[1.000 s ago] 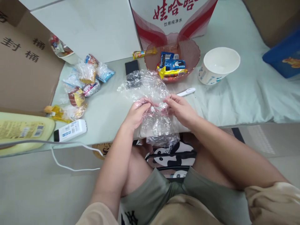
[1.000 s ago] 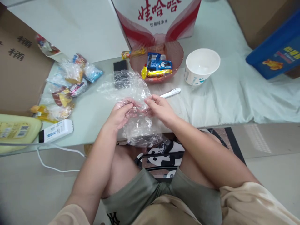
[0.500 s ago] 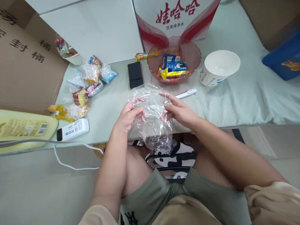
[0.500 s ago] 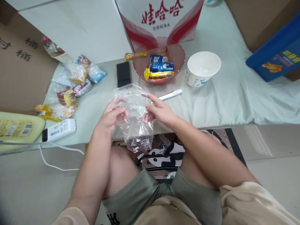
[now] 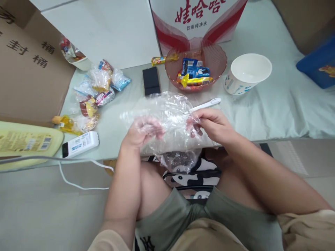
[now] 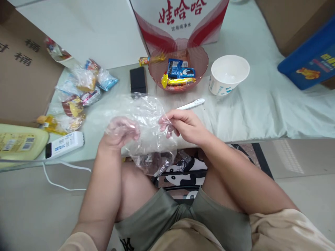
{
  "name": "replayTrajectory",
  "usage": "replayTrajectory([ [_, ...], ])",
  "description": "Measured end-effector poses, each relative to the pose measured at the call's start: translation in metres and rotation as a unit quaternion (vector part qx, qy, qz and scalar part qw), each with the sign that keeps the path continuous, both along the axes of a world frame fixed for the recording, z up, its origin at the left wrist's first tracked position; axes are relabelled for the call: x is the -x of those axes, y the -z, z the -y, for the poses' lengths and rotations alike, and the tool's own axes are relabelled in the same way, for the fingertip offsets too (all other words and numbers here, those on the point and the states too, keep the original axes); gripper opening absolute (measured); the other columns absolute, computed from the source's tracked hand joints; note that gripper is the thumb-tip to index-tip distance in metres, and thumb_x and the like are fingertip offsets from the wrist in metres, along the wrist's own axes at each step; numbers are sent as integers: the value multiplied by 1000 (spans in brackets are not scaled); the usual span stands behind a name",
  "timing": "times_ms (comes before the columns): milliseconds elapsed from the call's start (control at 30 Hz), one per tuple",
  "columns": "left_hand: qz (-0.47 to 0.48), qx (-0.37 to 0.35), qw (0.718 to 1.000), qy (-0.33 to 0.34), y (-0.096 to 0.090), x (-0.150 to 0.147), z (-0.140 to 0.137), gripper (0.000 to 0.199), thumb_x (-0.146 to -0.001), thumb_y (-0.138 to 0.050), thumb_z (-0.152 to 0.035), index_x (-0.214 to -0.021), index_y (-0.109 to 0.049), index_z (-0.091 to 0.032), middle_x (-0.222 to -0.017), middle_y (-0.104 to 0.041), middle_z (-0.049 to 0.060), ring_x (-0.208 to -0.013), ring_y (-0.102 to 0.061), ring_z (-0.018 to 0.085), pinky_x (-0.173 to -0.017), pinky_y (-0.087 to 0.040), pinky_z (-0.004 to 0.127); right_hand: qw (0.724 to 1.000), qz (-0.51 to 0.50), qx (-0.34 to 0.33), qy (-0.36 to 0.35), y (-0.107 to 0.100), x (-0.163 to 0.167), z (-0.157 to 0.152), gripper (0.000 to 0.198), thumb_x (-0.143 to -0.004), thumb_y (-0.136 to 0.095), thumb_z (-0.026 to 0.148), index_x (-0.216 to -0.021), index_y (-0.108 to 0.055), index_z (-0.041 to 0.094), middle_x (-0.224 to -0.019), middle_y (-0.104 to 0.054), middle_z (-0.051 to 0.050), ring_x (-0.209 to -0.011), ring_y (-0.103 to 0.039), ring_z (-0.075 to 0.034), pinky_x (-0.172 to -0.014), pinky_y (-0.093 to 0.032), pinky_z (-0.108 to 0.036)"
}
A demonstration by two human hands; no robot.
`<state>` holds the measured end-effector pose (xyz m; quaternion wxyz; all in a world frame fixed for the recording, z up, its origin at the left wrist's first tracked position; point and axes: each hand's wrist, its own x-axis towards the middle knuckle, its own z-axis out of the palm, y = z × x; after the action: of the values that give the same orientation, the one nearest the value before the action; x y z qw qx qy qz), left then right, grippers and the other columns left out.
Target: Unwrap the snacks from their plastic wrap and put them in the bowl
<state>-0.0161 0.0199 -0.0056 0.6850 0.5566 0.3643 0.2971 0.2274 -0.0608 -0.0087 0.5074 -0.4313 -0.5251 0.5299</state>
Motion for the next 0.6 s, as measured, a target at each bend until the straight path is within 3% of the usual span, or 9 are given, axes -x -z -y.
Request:
replayTrajectory([
  [133, -163, -95, 981, -50, 20, -13, -19, 12, -73, -70, -27, -78, -73, -16, -69, -68, 1, -57, -58, 12, -54, -45, 24, 979, 172, 48, 95, 19, -6, -14, 30, -81, -53, 20, -104, -73, 19, -102, -72, -8, -85, -69, -21, -75, -56, -36],
  [233, -236, -161, 957, -47, 27, -20, -27, 22, -79, -56, -21, -87, -76, -16, -80, -73, 3, -67, -61, 14, -66, -49, 26, 966, 231, -25, 115, 26, -8, -20, 45, -75, -52, 17, -115, -70, 22, -129, -67, -10, -119, -63, -29, -98, -53, -49],
  [300, -254, -190, 948, -31, 26, -21, -25, 30, -79, -52, -17, -95, -77, -16, -92, -76, 4, -76, -63, 15, -77, -51, 29, 958, 249, -94, 112, 23, -8, -18, 41, -78, -51, 19, -115, -69, 24, -140, -63, -9, -132, -56, -30, -109, -46, -53],
  [367, -263, -197, 944, -12, 23, -20, -21, 36, -76, -50, -14, -101, -76, -16, -98, -76, 5, -79, -64, 16, -81, -51, 31, 950, 264, -135, 94, 16, -6, -13, 36, -86, -52, 27, -118, -68, 24, -139, -64, -9, -131, -57, -29, -111, -43, -51],
  [433, -267, -193, 944, 3, 20, -18, -18, 40, -74, -49, -14, -103, -76, -17, -98, -76, 4, -78, -64, 16, -79, -51, 31, 944, 289, -151, 50, 10, -4, -10, 36, -93, -51, 37, -123, -67, 23, -124, -72, -9, -119, -64, -27, -106, -45, -48],
  [533, -259, -182, 949, -4, 19, -14, -18, 37, -71, -48, -17, -95, -76, -17, -92, -74, 3, -79, -62, 18, -77, -50, 30, 912, 387, -132, -31, 9, -1, -9, 33, -96, -50, 39, -114, -72, 21, -95, -77, -7, -100, -68, -26, -99, -44, -45],
  [600, -234, -161, 959, -13, 20, -11, -20, 33, -71, -47, -21, -88, -75, -17, -89, -73, 4, -77, -60, 18, -75, -48, 30, 880, 462, -96, -57, 11, 0, -10, 27, -95, -52, 33, -104, -75, 20, -96, -77, -9, -102, -68, -27, -99, -41, -46],
])
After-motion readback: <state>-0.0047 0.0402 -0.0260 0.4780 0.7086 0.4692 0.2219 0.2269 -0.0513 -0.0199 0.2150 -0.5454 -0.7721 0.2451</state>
